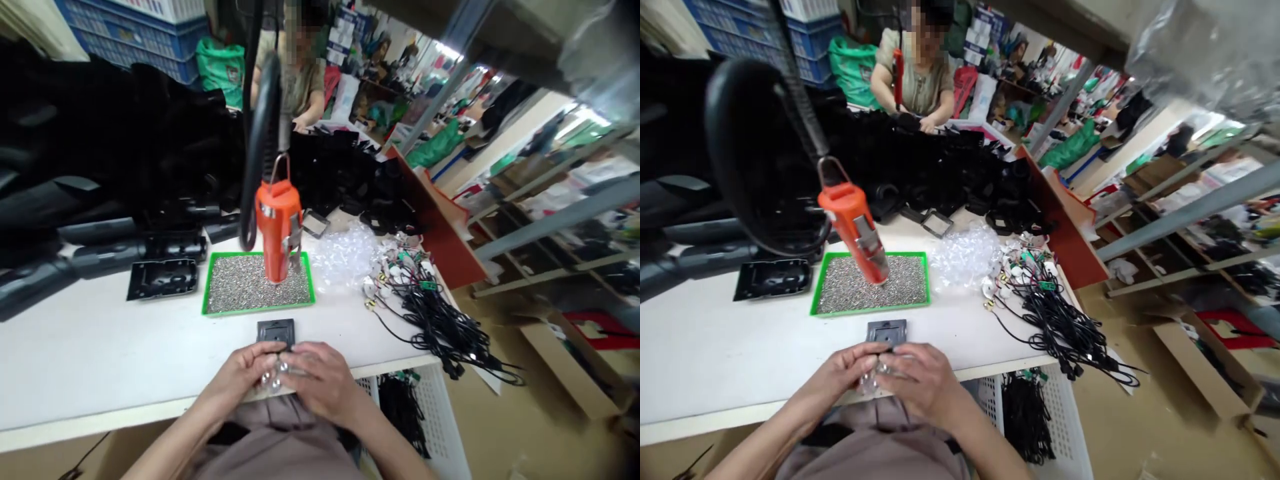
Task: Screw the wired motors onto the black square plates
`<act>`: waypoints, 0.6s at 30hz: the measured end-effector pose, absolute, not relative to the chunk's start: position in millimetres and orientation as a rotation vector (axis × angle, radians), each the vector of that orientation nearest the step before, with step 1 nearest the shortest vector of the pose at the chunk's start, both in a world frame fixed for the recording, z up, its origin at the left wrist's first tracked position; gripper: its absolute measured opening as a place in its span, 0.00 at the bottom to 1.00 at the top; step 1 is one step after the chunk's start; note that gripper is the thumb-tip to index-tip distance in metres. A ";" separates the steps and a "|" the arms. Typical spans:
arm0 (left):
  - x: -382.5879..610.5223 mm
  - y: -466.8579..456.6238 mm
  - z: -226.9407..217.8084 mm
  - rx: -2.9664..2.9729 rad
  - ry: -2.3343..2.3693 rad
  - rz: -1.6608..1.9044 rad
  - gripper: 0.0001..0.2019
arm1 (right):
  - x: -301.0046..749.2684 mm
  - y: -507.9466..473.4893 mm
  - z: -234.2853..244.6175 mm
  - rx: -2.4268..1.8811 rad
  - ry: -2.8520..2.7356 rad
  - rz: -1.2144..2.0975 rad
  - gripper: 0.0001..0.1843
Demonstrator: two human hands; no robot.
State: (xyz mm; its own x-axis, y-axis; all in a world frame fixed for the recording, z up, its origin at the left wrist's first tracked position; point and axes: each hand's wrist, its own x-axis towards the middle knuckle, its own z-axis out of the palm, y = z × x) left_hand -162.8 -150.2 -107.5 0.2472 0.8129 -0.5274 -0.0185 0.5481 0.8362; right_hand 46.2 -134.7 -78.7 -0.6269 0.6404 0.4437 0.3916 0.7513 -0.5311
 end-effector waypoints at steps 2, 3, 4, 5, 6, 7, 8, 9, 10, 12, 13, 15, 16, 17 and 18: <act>-171.2 -160.4 -112.4 0.914 1.226 0.643 0.32 | 41.0 -139.4 -79.9 -0.707 -2.362 0.462 0.16; -174.5 -162.3 -114.8 1.005 1.289 0.667 0.30 | 37.5 -139.4 -83.2 -0.728 -2.336 0.455 0.15; -177.3 -162.1 -117.0 1.128 1.373 0.711 0.28 | 33.9 -137.8 -88.3 -0.764 -2.302 0.431 0.14; -179.8 -160.0 -118.9 1.278 1.467 0.760 0.25 | 30.5 -135.0 -94.9 -0.793 -2.273 0.379 0.13; -182.0 -156.4 -120.5 1.450 1.551 0.795 0.23 | 27.6 -131.3 -102.5 -0.810 -2.258 0.306 0.13; -183.9 -151.9 -122.1 1.636 1.604 0.795 0.21 | 25.3 -127.2 -110.6 -0.814 -2.263 0.226 0.13; -185.4 -147.0 -123.8 1.822 1.621 0.757 0.21 | 23.3 -123.2 -118.6 -0.815 -2.286 0.151 0.13; -186.6 -142.4 -125.8 1.992 1.606 0.687 0.22 | 21.6 -120.0 -126.0 -0.820 -2.316 0.089 0.13; -187.7 -138.2 -128.1 2.128 1.578 0.596 0.24 | 19.9 -117.9 -132.5 -0.832 -2.351 0.051 0.13; -189.7 -132.0 -133.5 2.272 1.530 0.450 0.26 | 15.3 -118.4 -142.0 -0.906 -2.402 0.024 0.12; -190.9 -130.2 -136.4 2.302 1.522 0.417 0.26 | 12.1 -121.3 -145.3 -0.960 -2.412 0.022 0.11; -194.1 -128.3 -142.8 2.340 1.517 0.426 0.25 | 4.0 -131.3 -150.7 -1.084 -2.436 0.045 0.10; -196.2 -127.9 -146.7 2.359 1.512 0.459 0.25 | 0.0 -136.9 -153.4 -1.135 -2.451 0.052 0.11; -198.5 -127.4 -151.3 2.376 1.503 0.498 0.24 | -2.7 -141.7 -156.3 -1.173 -2.468 0.052 0.12; -201.1 -126.7 -156.8 2.394 1.492 0.542 0.25 | -2.9 -144.5 -159.0 -1.180 -2.480 0.035 0.14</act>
State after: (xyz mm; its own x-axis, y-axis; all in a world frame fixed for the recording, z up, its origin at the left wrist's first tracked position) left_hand -201.1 -126.7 -156.8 0.4001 0.9004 0.1710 0.8001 -0.4341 0.4139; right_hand -2.9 -144.5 -159.0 -0.5683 0.7508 0.3368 0.7410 0.6449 -0.1873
